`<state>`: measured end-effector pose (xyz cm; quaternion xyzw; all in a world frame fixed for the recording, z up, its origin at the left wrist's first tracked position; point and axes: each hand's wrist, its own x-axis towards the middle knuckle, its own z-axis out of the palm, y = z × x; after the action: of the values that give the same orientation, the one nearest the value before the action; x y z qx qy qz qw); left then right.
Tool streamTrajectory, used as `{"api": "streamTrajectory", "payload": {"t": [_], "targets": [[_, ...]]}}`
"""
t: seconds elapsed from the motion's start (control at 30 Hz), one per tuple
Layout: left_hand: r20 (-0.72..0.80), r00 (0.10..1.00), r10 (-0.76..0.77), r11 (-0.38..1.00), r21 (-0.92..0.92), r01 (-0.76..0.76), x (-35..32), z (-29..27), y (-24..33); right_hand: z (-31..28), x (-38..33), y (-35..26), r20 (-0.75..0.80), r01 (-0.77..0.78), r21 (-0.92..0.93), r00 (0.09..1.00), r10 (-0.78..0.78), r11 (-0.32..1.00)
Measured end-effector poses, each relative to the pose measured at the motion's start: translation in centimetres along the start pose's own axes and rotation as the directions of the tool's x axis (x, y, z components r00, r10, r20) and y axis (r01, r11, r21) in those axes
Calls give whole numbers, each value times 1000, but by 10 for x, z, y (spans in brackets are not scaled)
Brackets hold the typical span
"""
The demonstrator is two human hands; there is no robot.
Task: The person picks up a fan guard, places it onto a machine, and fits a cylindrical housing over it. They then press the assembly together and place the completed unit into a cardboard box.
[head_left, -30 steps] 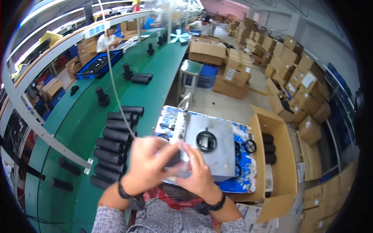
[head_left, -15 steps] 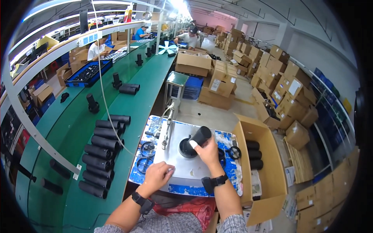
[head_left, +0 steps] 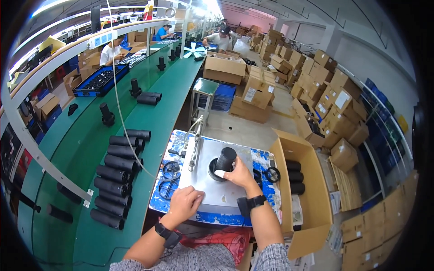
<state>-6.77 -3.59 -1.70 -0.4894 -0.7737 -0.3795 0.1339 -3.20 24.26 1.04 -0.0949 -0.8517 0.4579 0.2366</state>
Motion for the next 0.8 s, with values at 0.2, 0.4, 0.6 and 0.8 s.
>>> {"api": "streamTrajectory", "payload": {"t": [0.2, 0.4, 0.6, 0.8], "targets": [[-240, 949, -204, 939, -322, 121, 27, -18, -51, 8, -9, -24, -197, -81, -239, 980, 33, 968], [-81, 905, -417, 898, 120, 424, 97, 5, -182, 8, -5, -27, -137, -89, -159, 988, 68, 983], [251, 773, -583, 787, 412, 459, 118, 17, -212, 13, -10, -17, -157, -122, -152, 983, 98, 981], [-36, 922, -386, 884, 272, 380, 98, -23, -134, 1, -12, -19, -185, -59, -215, 983, 19, 975]]}}
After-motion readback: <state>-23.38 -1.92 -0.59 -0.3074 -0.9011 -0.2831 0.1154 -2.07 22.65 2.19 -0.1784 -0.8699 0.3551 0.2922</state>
